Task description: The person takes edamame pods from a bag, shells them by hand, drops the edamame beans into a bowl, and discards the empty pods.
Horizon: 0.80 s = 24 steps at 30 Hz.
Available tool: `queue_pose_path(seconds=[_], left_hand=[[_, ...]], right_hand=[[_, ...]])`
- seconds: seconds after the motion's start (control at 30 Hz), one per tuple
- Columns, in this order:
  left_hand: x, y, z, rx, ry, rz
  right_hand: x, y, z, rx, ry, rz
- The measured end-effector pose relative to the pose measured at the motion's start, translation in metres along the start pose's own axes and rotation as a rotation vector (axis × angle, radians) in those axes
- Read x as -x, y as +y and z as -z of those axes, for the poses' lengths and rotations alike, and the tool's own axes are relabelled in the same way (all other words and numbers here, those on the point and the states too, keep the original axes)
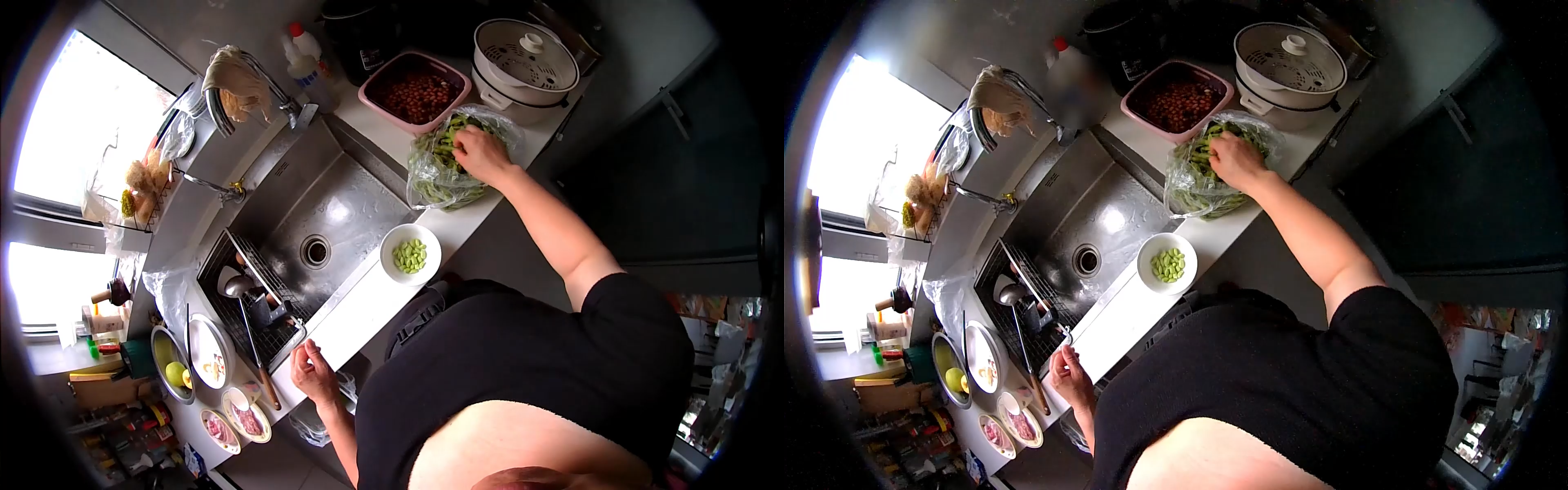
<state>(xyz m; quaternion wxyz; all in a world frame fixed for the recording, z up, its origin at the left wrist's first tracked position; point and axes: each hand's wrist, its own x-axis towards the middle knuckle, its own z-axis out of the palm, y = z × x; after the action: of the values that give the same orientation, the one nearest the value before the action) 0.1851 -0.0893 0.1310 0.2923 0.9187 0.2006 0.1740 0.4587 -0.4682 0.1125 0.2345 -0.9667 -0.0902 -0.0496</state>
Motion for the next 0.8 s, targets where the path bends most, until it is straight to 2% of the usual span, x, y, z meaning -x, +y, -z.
queue_pose_path(seconds=[0.07,0.13,0.17,0.2,0.27,0.3,0.33,0.4,0.47,0.53,0.6,0.67,0.8], left_hand=[[0.001,0.004,-0.009,0.069,-0.027,0.020],[-0.001,0.012,-0.026,0.229,-0.049,0.092],[-0.005,0.024,-0.033,0.279,-0.075,0.069],[-0.011,0.031,-0.041,0.308,-0.137,0.042],[-0.025,0.071,-0.054,0.392,-0.177,-0.066],[-0.031,0.088,-0.057,0.365,-0.219,-0.103],[-0.038,0.097,-0.067,0.371,-0.188,-0.228],[-0.049,0.117,-0.072,0.312,-0.124,-0.349],[-0.054,0.121,-0.074,0.284,-0.087,-0.363],[-0.053,0.114,-0.070,0.258,-0.082,-0.331],[-0.049,0.109,-0.070,0.239,-0.082,-0.301],[-0.045,0.105,-0.069,0.220,-0.008,-0.302],[-0.042,0.097,-0.064,0.318,-0.066,-0.163]], right_hand=[[0.010,-0.003,0.010,-0.047,0.060,-0.017],[0.022,-0.017,0.025,-0.464,-0.061,-0.190],[0.027,-0.021,0.019,-0.745,-0.099,-0.092],[0.033,-0.042,0.025,-1.032,-0.247,-0.141],[0.042,-0.073,0.013,-1.376,-0.535,-0.206],[0.047,-0.089,0.003,-1.423,-0.598,-0.192],[0.051,-0.106,-0.006,-1.470,-0.665,-0.176],[0.055,-0.134,-0.022,-1.497,-0.712,-0.167],[0.058,-0.153,-0.027,-1.534,-0.819,-0.138],[0.058,-0.162,-0.032,-1.508,-0.781,-0.135],[0.057,-0.166,-0.034,-1.353,-0.810,-0.096],[0.061,-0.171,-0.041,-1.340,-0.749,-0.015],[0.060,-0.183,-0.041,-1.194,-0.709,0.084]])
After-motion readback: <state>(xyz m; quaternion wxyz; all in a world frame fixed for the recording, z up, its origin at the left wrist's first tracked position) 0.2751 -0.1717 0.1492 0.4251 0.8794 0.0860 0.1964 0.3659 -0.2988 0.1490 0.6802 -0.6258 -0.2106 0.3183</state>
